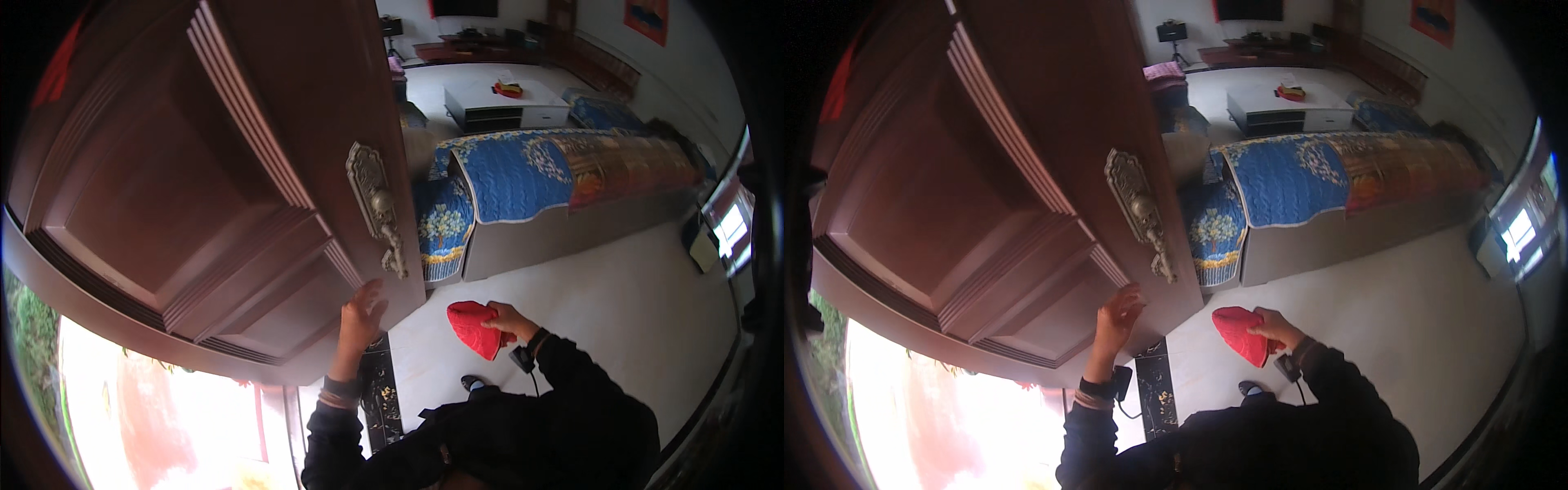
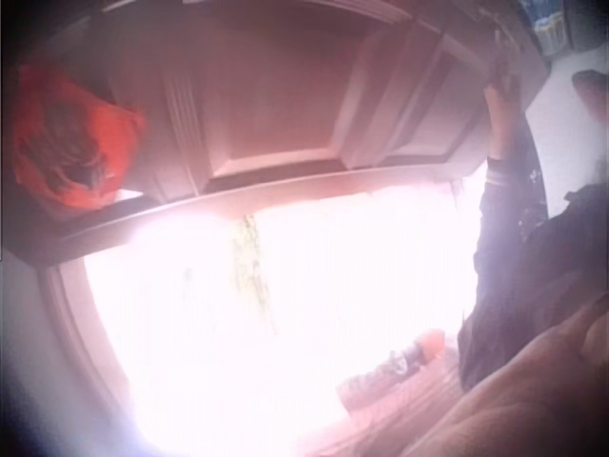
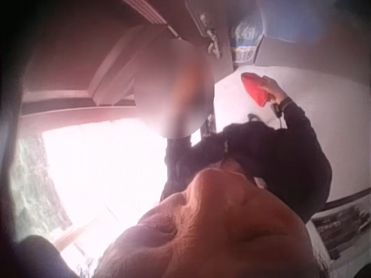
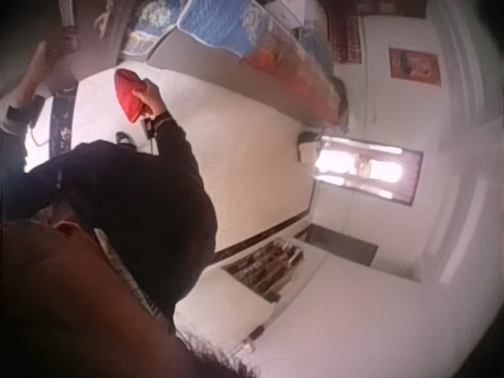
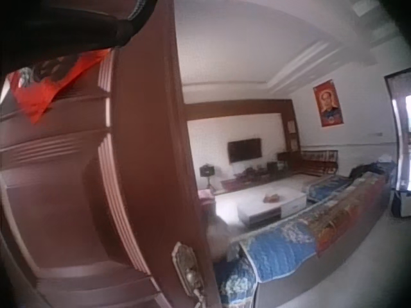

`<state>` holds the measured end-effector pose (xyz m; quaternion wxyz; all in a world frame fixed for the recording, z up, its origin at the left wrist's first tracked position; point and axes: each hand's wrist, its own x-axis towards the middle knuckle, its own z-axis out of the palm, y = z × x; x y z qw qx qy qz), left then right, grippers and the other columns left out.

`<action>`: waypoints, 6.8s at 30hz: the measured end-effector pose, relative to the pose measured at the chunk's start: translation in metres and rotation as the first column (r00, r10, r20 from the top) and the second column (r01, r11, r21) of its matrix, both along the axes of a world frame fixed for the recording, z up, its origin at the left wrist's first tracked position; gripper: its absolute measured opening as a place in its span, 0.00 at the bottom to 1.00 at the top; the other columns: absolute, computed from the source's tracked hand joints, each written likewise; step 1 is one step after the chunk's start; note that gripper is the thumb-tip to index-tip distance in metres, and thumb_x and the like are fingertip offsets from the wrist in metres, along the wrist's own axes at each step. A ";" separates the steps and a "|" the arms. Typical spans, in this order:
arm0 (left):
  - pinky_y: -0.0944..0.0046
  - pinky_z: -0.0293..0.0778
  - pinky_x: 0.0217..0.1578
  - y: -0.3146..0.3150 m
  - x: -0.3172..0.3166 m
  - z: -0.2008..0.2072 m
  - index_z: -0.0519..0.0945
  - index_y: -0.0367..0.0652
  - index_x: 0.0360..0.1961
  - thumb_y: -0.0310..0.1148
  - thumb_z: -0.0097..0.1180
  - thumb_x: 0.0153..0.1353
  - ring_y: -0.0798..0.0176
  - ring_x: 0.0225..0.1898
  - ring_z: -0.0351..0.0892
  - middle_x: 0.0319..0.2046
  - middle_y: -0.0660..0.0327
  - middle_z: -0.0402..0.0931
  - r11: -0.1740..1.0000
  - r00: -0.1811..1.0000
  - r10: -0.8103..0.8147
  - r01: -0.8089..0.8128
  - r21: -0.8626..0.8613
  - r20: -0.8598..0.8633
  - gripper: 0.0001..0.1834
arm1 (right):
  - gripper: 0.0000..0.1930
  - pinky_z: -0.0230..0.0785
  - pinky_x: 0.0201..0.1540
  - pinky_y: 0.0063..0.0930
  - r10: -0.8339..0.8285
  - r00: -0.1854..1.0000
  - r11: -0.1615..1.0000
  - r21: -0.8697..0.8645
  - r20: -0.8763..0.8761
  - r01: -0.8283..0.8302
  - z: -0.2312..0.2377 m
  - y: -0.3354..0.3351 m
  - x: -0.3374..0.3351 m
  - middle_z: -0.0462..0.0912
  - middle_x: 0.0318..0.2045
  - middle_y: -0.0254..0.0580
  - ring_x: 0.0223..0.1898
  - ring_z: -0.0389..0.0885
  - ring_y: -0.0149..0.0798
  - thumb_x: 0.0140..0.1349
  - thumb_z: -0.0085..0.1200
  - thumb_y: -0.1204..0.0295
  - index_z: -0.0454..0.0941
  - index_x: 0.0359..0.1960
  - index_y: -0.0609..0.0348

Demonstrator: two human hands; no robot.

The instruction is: The person wipes the interior surface of a wooden door with a red cloth. They repeatedly open and close the door to reach different areas, including the door handle and surrounding panels, and continue wiping until the end of the clip.

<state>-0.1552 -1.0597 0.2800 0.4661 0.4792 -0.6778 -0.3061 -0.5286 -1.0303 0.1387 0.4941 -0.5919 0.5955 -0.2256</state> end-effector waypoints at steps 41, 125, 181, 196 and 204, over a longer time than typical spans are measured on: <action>0.32 0.61 0.50 -0.165 -0.105 0.064 0.70 0.51 0.55 0.42 0.48 0.61 0.50 0.50 0.77 0.51 0.56 0.73 0.810 0.551 0.487 -0.575 -0.115 0.678 0.21 | 0.27 0.60 0.63 0.45 0.222 0.971 0.321 -0.947 0.084 0.009 0.193 -0.261 0.156 0.69 0.57 0.55 0.60 0.67 0.60 0.47 0.57 0.84 0.77 0.53 0.54; 0.52 0.74 0.55 -0.004 -0.153 -0.065 0.62 0.36 0.63 0.36 0.60 0.59 0.50 0.54 0.75 0.55 0.50 0.72 0.921 0.105 0.309 0.213 0.325 -0.945 0.34 | 0.29 0.70 0.53 0.39 0.848 0.524 0.526 -0.008 0.077 -0.850 0.082 -0.192 0.115 0.82 0.44 0.54 0.49 0.80 0.46 0.72 0.34 0.49 0.74 0.55 0.63; 0.60 0.68 0.49 -0.056 -0.138 -0.082 0.72 0.47 0.61 0.37 0.52 0.67 0.53 0.46 0.73 0.43 0.54 0.72 0.724 0.727 0.677 -0.686 0.074 0.115 0.21 | 0.34 0.61 0.65 0.34 0.537 0.613 0.824 -0.205 0.580 -0.528 0.079 -0.213 0.065 0.70 0.62 0.45 0.63 0.69 0.40 0.59 0.59 0.77 0.60 0.68 0.56; 0.48 0.73 0.46 -0.152 -0.127 -0.068 0.69 0.37 0.55 0.42 0.57 0.60 0.39 0.46 0.77 0.43 0.41 0.77 0.626 0.638 0.711 -0.766 0.146 0.294 0.26 | 0.33 0.62 0.65 0.36 0.625 0.780 0.770 -0.189 0.036 -0.609 0.026 -0.288 0.017 0.72 0.62 0.46 0.61 0.72 0.44 0.57 0.59 0.66 0.65 0.66 0.52; 0.40 0.72 0.43 -0.164 -0.137 -0.047 0.70 0.40 0.43 0.49 0.48 0.63 0.35 0.42 0.78 0.37 0.40 0.79 0.492 0.607 0.639 -0.794 0.356 0.472 0.22 | 0.41 0.58 0.65 0.34 0.455 0.596 0.865 -0.488 0.662 -0.118 0.154 -0.357 0.060 0.68 0.63 0.49 0.62 0.67 0.41 0.55 0.66 0.68 0.58 0.69 0.60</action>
